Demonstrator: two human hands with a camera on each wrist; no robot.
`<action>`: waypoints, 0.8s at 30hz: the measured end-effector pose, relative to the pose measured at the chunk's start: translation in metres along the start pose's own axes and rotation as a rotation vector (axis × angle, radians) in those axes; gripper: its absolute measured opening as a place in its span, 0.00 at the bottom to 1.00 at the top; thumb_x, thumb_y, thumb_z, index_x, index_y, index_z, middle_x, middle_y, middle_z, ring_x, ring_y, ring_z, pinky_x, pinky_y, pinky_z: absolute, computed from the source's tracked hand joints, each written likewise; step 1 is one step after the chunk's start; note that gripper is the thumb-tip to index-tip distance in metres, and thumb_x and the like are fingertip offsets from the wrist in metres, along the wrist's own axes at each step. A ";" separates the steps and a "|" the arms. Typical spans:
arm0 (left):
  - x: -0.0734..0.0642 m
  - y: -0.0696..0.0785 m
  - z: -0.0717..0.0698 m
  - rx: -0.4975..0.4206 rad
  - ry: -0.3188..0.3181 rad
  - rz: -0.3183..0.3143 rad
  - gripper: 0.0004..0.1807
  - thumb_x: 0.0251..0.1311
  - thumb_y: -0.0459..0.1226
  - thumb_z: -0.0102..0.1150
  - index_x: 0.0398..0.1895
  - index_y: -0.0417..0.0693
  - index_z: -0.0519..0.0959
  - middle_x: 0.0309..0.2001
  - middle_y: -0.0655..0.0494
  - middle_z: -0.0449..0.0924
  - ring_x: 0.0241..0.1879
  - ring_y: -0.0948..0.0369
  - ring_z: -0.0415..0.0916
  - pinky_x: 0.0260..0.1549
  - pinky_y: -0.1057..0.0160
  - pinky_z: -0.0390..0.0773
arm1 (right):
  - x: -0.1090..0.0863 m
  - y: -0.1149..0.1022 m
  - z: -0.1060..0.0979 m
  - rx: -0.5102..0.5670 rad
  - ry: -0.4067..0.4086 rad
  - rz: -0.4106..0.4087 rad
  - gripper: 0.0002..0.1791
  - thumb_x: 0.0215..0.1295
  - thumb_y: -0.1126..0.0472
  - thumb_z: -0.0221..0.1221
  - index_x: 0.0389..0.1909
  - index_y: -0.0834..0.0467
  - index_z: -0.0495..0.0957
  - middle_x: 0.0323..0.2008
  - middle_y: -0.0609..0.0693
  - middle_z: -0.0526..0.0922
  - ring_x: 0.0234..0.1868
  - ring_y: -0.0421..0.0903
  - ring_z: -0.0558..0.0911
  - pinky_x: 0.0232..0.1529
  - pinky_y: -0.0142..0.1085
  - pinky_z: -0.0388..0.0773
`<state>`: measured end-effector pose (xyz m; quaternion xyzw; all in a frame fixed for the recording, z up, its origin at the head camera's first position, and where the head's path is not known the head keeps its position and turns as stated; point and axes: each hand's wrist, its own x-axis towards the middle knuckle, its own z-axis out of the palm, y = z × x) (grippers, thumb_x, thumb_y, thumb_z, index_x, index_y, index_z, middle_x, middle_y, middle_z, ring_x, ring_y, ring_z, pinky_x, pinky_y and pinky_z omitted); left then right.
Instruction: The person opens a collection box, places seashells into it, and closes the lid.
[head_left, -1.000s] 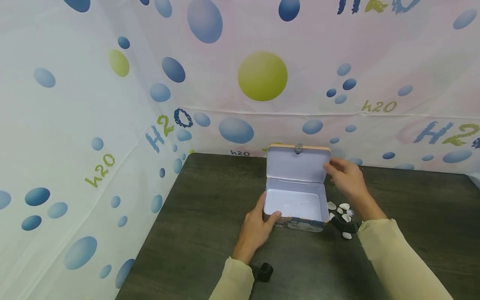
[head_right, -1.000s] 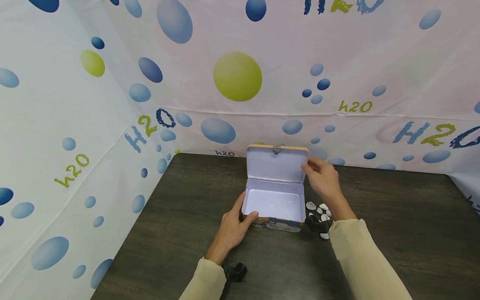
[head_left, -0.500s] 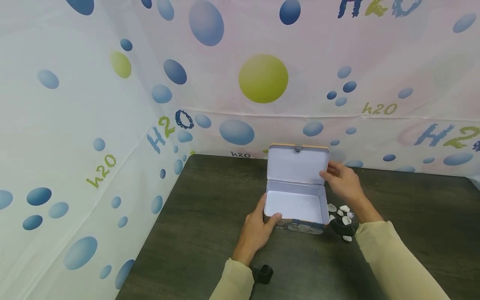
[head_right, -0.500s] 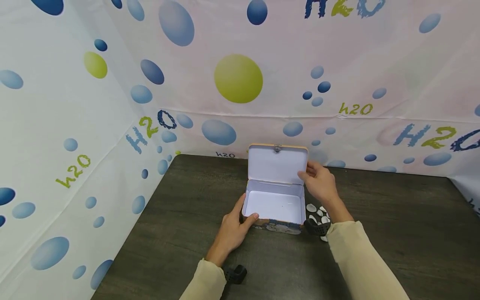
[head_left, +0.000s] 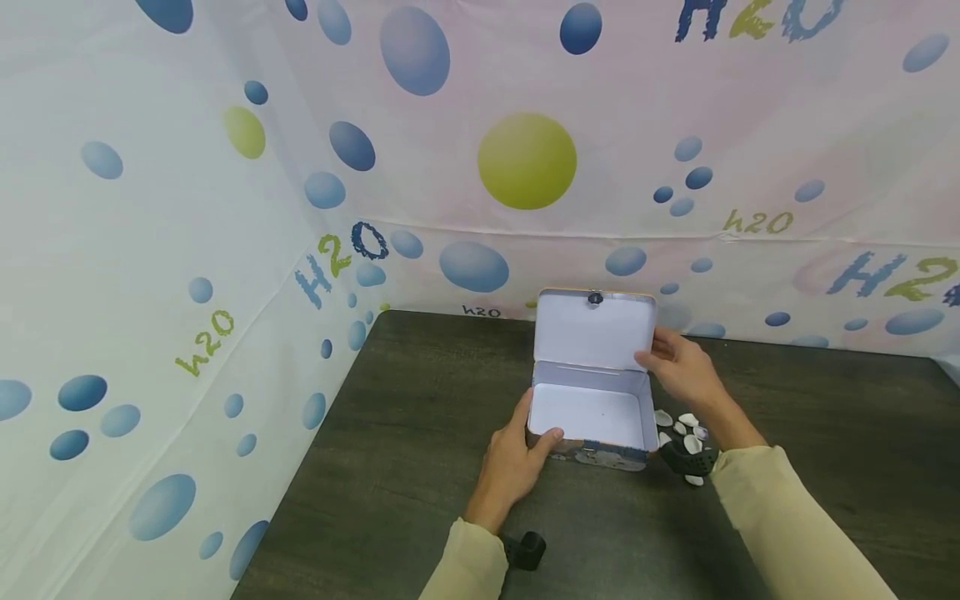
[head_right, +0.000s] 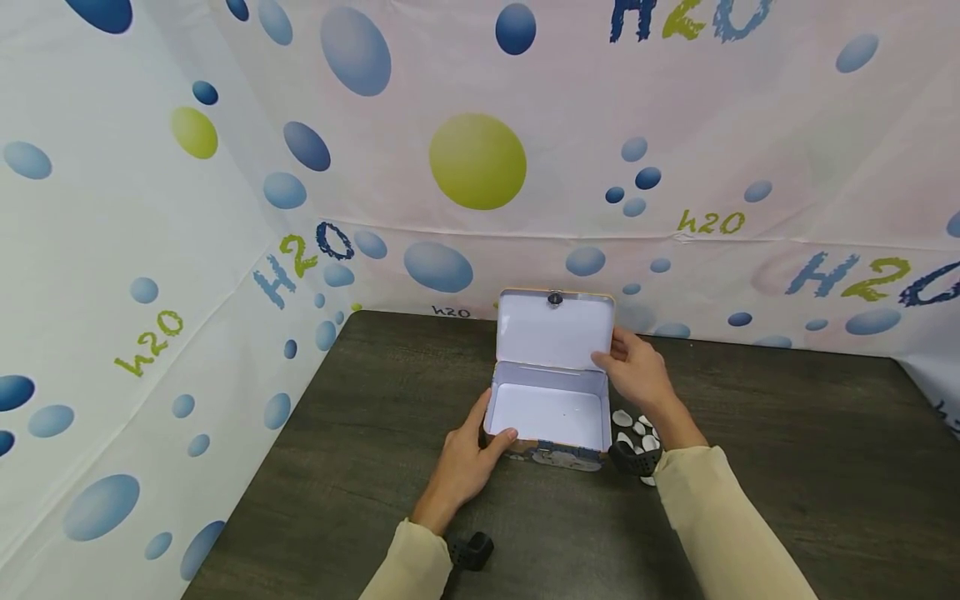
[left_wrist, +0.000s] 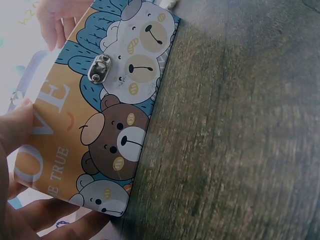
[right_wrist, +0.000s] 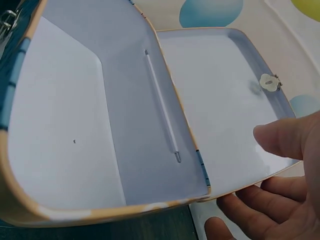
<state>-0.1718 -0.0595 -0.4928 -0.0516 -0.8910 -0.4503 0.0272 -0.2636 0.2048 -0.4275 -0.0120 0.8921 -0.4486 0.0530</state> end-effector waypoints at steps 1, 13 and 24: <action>0.000 0.000 0.000 -0.001 -0.002 -0.001 0.43 0.68 0.58 0.57 0.79 0.49 0.57 0.66 0.42 0.71 0.62 0.44 0.72 0.54 0.39 0.73 | 0.000 0.000 0.001 -0.002 -0.003 0.001 0.39 0.76 0.53 0.54 0.75 0.72 0.51 0.69 0.72 0.62 0.69 0.69 0.63 0.62 0.62 0.65; 0.000 0.002 -0.001 -0.003 0.002 -0.008 0.42 0.67 0.56 0.59 0.78 0.48 0.58 0.66 0.43 0.72 0.61 0.46 0.73 0.54 0.41 0.73 | -0.003 0.011 0.010 -0.058 -0.099 0.046 0.37 0.75 0.52 0.54 0.70 0.77 0.57 0.66 0.76 0.63 0.65 0.71 0.66 0.58 0.61 0.69; 0.001 0.003 -0.001 0.004 -0.008 -0.032 0.43 0.67 0.58 0.58 0.79 0.50 0.57 0.66 0.44 0.72 0.62 0.47 0.73 0.54 0.41 0.74 | -0.005 0.012 0.011 -0.069 -0.094 0.047 0.36 0.75 0.52 0.53 0.69 0.78 0.60 0.65 0.76 0.66 0.62 0.71 0.70 0.56 0.60 0.72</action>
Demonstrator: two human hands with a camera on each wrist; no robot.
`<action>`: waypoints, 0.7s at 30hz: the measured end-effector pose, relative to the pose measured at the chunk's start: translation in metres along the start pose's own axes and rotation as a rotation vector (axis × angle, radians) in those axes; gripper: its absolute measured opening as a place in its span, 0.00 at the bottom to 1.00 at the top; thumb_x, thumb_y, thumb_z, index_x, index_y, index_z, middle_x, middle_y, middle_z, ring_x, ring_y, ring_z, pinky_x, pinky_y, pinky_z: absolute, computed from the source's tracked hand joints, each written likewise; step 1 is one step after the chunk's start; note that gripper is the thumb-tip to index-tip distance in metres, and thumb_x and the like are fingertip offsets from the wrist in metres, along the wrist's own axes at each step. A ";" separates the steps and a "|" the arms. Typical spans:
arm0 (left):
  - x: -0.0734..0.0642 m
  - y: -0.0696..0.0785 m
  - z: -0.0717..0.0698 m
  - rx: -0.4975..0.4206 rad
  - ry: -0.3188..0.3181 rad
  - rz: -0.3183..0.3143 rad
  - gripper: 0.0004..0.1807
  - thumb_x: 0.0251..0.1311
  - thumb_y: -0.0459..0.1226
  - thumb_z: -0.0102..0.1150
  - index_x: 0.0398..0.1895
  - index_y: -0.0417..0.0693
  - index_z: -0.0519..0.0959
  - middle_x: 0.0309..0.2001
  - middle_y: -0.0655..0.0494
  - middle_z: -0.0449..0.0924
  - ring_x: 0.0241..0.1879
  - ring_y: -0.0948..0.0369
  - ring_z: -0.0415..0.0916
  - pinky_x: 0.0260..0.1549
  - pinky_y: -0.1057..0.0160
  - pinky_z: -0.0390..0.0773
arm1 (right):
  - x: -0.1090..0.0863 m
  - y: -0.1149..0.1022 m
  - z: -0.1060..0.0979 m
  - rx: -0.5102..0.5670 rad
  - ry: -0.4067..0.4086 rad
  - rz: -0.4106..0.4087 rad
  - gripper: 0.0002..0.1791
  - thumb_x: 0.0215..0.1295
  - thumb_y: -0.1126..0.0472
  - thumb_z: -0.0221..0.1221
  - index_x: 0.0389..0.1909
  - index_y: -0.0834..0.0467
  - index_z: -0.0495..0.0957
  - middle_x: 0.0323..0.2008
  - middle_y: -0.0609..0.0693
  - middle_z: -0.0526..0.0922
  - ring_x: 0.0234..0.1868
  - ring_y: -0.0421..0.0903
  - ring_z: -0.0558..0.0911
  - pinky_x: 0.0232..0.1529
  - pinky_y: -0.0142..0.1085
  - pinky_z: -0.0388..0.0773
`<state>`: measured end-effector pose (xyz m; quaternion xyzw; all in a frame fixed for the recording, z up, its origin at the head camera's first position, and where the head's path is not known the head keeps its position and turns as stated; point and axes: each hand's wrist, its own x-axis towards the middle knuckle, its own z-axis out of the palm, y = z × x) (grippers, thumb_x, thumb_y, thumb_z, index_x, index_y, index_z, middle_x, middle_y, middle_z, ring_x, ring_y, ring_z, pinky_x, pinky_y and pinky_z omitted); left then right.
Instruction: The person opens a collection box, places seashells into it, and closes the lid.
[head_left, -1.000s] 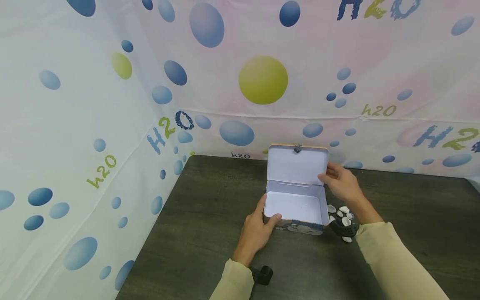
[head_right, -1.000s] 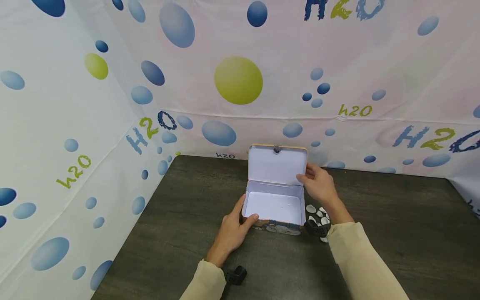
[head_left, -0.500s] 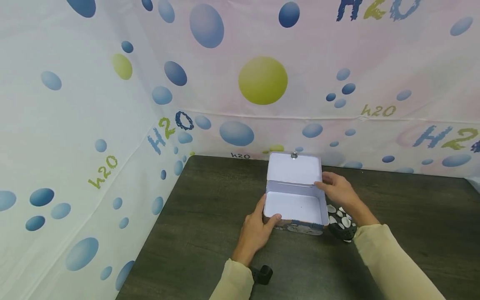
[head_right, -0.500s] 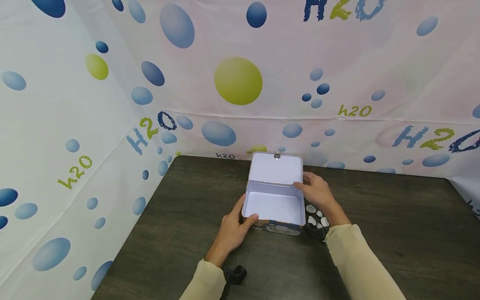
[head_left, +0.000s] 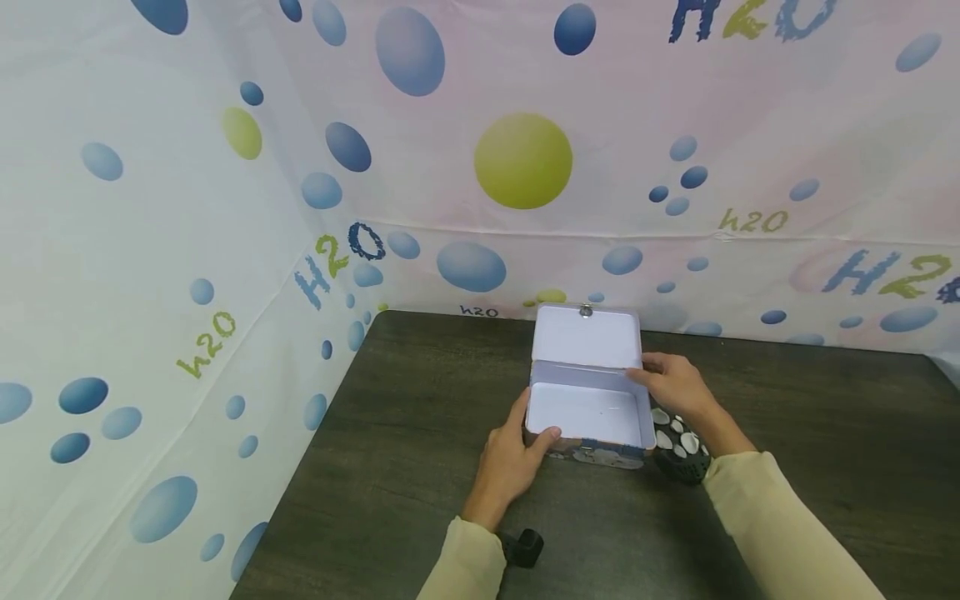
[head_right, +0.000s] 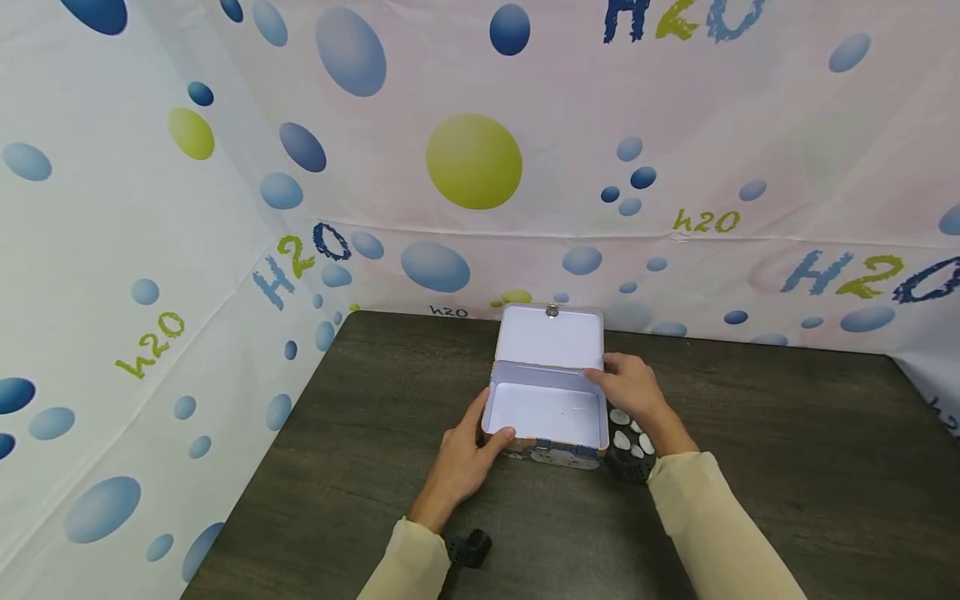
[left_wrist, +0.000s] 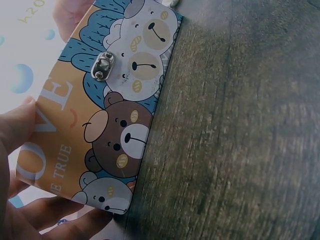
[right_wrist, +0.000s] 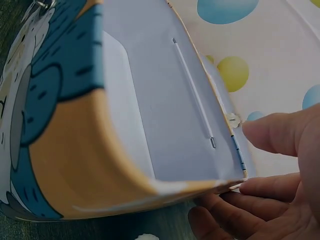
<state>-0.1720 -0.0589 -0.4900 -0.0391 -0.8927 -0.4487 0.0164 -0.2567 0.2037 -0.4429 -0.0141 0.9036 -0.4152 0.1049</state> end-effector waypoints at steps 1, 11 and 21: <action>0.000 0.000 0.000 0.000 0.001 -0.001 0.43 0.67 0.58 0.58 0.79 0.50 0.57 0.66 0.44 0.72 0.62 0.47 0.73 0.54 0.41 0.74 | 0.000 0.000 0.000 -0.002 0.000 -0.001 0.36 0.75 0.52 0.53 0.69 0.78 0.60 0.64 0.76 0.66 0.62 0.71 0.70 0.56 0.60 0.72; -0.001 0.001 -0.001 0.017 0.009 -0.001 0.42 0.67 0.58 0.59 0.78 0.51 0.59 0.66 0.45 0.73 0.60 0.47 0.74 0.53 0.41 0.74 | -0.004 0.001 -0.001 0.019 -0.015 0.016 0.36 0.76 0.52 0.52 0.70 0.76 0.58 0.66 0.75 0.65 0.63 0.70 0.69 0.57 0.60 0.71; 0.000 0.001 0.000 0.026 0.014 0.015 0.42 0.67 0.58 0.59 0.78 0.50 0.59 0.66 0.45 0.72 0.61 0.47 0.73 0.54 0.41 0.74 | -0.016 0.001 -0.007 -0.032 0.014 -0.023 0.36 0.75 0.50 0.55 0.69 0.74 0.61 0.64 0.74 0.68 0.63 0.70 0.70 0.56 0.62 0.71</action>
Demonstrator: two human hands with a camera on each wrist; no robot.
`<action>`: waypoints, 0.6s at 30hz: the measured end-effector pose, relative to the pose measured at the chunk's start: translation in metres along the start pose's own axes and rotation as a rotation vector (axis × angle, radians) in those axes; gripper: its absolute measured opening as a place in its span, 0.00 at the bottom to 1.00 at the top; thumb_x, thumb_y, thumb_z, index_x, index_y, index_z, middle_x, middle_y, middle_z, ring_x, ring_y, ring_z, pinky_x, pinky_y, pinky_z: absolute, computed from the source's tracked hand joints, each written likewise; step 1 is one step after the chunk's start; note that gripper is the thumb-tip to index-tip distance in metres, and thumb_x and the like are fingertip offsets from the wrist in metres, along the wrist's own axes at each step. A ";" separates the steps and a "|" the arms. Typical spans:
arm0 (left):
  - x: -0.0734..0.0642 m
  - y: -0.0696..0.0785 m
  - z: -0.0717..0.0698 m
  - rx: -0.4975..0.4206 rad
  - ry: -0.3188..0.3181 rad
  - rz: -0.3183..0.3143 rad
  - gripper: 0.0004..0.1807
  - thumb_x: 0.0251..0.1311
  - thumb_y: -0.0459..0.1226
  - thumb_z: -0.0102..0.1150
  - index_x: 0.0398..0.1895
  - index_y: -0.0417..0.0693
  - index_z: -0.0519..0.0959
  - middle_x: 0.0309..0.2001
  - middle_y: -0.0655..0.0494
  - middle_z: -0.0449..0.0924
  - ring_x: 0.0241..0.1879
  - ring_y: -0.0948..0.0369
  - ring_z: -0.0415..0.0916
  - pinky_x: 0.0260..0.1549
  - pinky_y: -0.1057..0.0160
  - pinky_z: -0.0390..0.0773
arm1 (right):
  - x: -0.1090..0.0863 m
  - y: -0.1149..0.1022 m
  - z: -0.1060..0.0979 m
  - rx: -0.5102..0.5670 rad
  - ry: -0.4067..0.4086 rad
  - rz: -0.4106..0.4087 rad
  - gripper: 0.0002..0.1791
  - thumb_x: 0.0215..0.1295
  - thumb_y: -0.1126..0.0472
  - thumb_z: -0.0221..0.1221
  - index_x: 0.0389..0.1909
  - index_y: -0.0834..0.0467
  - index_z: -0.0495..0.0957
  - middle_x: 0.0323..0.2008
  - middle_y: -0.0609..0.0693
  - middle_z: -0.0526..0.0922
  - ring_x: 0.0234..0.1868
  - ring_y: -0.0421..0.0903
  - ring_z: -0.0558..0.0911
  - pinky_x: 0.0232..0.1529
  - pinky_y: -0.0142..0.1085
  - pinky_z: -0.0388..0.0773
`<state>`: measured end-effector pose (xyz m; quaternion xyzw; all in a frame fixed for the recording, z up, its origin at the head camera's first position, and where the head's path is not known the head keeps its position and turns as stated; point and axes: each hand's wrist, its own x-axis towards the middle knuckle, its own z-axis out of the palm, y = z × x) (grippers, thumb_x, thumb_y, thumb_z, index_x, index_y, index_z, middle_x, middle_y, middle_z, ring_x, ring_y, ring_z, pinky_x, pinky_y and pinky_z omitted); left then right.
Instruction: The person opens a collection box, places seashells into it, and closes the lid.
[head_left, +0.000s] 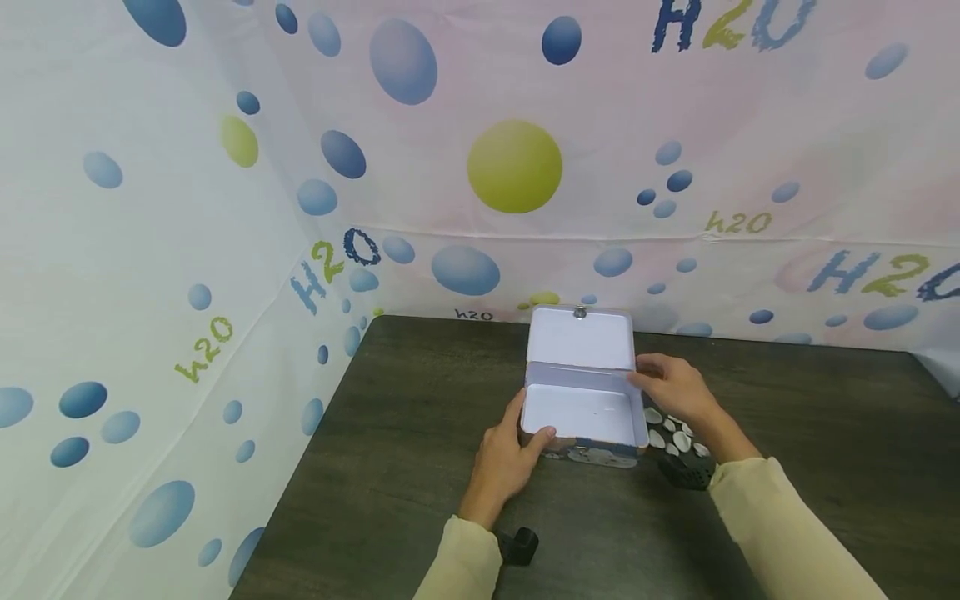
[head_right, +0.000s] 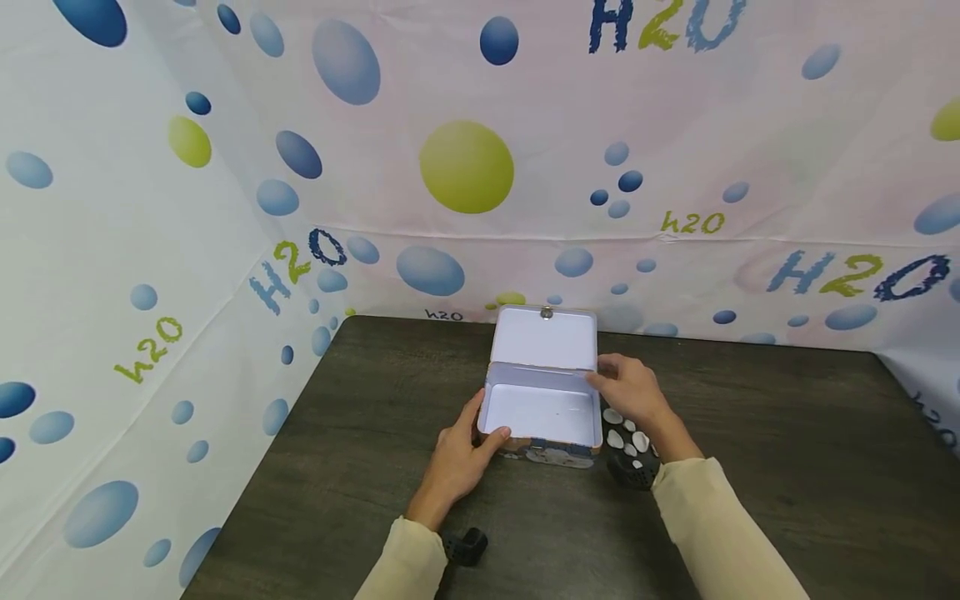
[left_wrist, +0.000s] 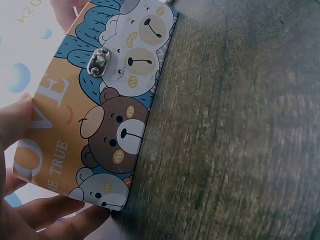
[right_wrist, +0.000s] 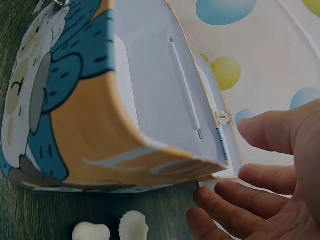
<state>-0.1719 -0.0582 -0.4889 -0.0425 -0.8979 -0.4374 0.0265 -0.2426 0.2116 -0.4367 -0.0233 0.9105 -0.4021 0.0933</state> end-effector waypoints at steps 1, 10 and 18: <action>0.000 0.000 0.000 -0.003 -0.001 0.001 0.42 0.67 0.57 0.59 0.78 0.50 0.59 0.66 0.45 0.72 0.62 0.47 0.73 0.54 0.41 0.74 | -0.002 0.000 -0.001 -0.007 0.005 -0.008 0.35 0.75 0.51 0.55 0.69 0.74 0.62 0.64 0.74 0.68 0.63 0.70 0.70 0.56 0.62 0.71; -0.002 -0.001 0.000 -0.004 -0.004 0.020 0.43 0.67 0.58 0.58 0.78 0.49 0.58 0.66 0.44 0.72 0.62 0.48 0.73 0.55 0.42 0.73 | -0.021 0.004 -0.008 -0.013 0.049 -0.062 0.35 0.75 0.51 0.56 0.70 0.73 0.61 0.65 0.73 0.67 0.64 0.70 0.69 0.55 0.61 0.72; 0.000 -0.002 0.001 0.017 -0.002 0.056 0.42 0.68 0.60 0.55 0.78 0.50 0.58 0.66 0.43 0.72 0.61 0.46 0.74 0.53 0.41 0.75 | -0.049 0.016 -0.020 -0.034 0.083 -0.068 0.36 0.77 0.48 0.54 0.70 0.73 0.60 0.65 0.73 0.67 0.62 0.70 0.70 0.53 0.62 0.73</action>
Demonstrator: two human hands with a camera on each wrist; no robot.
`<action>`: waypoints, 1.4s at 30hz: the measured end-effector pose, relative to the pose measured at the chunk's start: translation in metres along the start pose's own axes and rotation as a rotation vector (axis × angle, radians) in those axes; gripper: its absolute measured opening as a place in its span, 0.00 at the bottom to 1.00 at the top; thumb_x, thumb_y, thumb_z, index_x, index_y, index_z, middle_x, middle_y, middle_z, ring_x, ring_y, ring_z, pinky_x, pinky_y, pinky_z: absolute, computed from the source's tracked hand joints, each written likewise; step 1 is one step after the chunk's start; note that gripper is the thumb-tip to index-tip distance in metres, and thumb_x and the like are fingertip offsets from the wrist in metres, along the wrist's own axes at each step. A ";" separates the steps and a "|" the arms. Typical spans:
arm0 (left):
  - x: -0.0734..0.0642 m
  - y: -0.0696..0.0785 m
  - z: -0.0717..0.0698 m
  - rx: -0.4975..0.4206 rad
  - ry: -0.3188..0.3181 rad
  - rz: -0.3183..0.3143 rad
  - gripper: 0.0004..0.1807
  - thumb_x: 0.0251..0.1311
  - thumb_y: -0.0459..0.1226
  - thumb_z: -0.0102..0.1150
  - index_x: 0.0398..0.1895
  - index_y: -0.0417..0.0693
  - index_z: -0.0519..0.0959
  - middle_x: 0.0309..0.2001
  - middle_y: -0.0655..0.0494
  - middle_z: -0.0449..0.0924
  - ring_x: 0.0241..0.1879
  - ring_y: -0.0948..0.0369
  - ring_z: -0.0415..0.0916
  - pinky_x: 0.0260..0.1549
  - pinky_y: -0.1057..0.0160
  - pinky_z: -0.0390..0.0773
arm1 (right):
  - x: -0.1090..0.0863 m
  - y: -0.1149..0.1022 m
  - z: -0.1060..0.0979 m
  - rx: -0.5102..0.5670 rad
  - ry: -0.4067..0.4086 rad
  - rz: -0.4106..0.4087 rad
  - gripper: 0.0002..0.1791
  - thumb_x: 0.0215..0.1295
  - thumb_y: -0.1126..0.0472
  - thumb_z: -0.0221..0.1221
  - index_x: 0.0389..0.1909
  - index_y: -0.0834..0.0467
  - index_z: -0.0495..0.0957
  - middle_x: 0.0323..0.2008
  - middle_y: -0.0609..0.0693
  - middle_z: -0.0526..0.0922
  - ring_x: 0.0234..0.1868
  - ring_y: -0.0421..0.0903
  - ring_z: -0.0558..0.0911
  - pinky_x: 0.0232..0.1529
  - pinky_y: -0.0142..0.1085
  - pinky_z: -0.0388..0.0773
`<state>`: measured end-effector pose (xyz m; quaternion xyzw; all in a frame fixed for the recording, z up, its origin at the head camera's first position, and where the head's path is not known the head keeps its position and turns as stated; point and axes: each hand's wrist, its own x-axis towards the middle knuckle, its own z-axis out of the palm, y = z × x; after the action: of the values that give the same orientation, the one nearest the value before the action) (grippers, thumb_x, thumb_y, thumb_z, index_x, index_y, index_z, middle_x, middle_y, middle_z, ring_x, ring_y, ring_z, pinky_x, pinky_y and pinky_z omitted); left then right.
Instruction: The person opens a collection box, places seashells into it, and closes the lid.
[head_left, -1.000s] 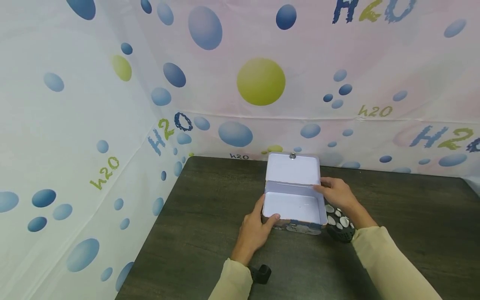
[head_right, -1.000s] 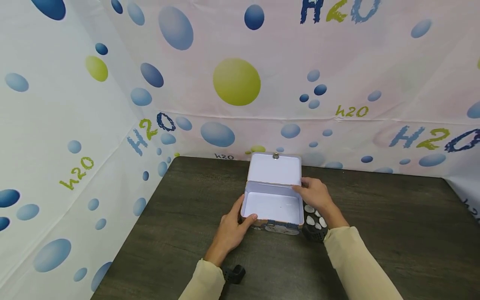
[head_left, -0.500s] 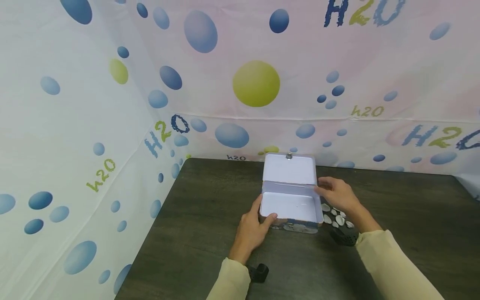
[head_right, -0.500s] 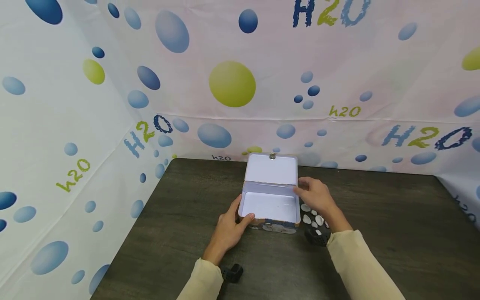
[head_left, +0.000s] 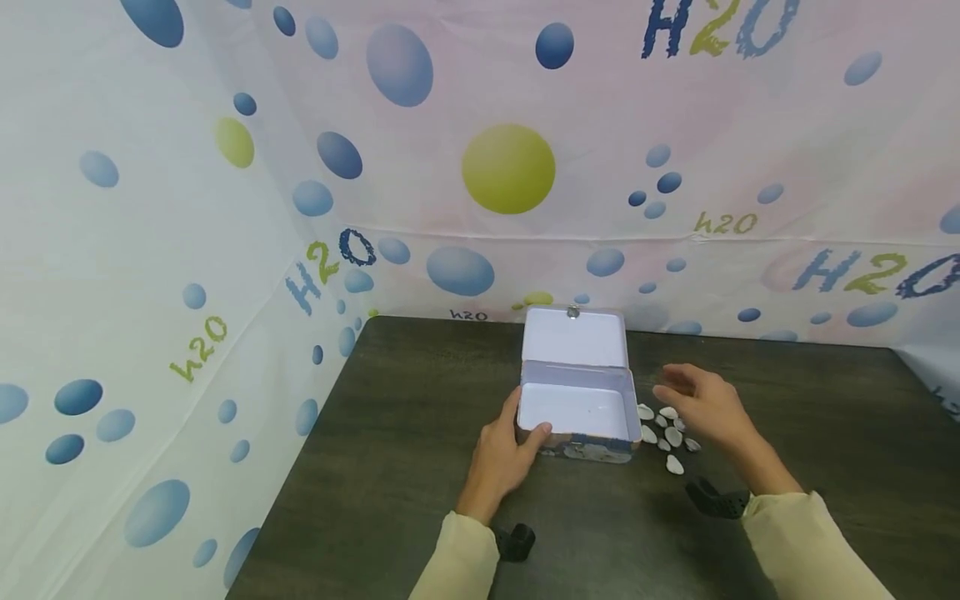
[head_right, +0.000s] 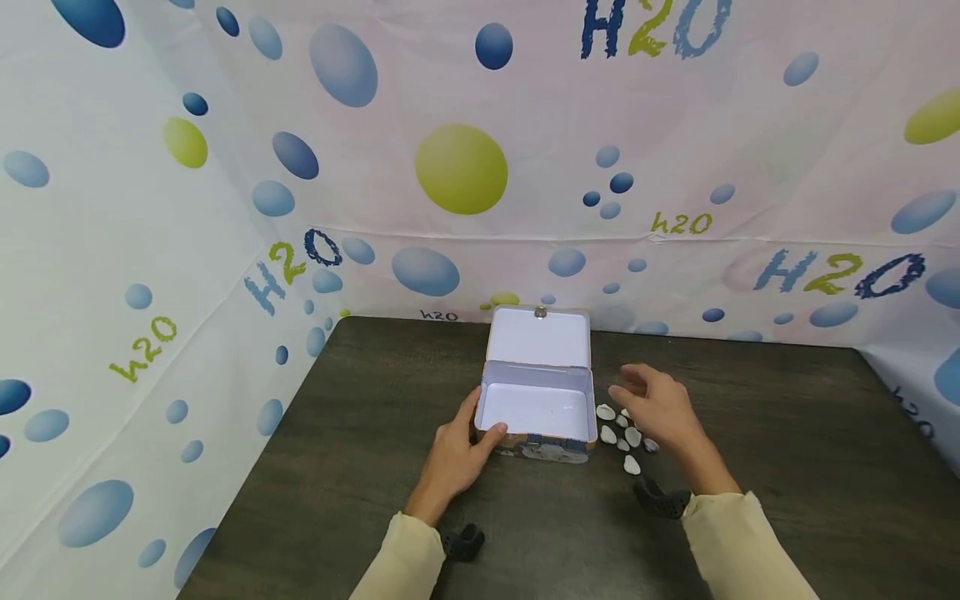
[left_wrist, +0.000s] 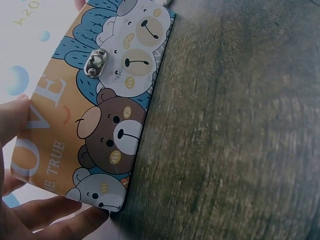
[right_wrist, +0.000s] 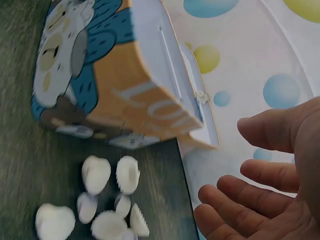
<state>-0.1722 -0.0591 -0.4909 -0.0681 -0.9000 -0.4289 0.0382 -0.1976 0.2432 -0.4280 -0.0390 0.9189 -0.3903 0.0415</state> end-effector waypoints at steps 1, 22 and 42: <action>0.000 0.000 -0.001 0.002 -0.002 -0.002 0.43 0.68 0.60 0.54 0.78 0.50 0.58 0.66 0.43 0.72 0.61 0.46 0.74 0.53 0.41 0.75 | -0.003 0.001 -0.002 -0.008 0.004 -0.001 0.36 0.77 0.48 0.53 0.70 0.74 0.61 0.65 0.73 0.67 0.62 0.71 0.71 0.52 0.62 0.73; 0.004 0.003 -0.007 0.019 -0.043 0.015 0.41 0.66 0.58 0.59 0.77 0.50 0.60 0.63 0.45 0.76 0.53 0.51 0.78 0.47 0.44 0.77 | -0.038 0.024 0.002 -0.038 0.063 0.015 0.29 0.75 0.50 0.57 0.61 0.72 0.73 0.52 0.69 0.79 0.51 0.65 0.79 0.43 0.55 0.79; 0.005 0.000 -0.018 0.042 -0.078 0.030 0.39 0.67 0.56 0.60 0.75 0.47 0.64 0.60 0.42 0.78 0.53 0.49 0.79 0.50 0.44 0.77 | -0.050 0.031 0.015 -0.060 0.057 0.064 0.24 0.73 0.52 0.59 0.55 0.71 0.78 0.46 0.64 0.83 0.46 0.62 0.81 0.40 0.54 0.78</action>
<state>-0.1770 -0.0724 -0.4788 -0.0976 -0.9085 -0.4062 0.0112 -0.1473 0.2592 -0.4583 0.0006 0.9319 -0.3619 0.0265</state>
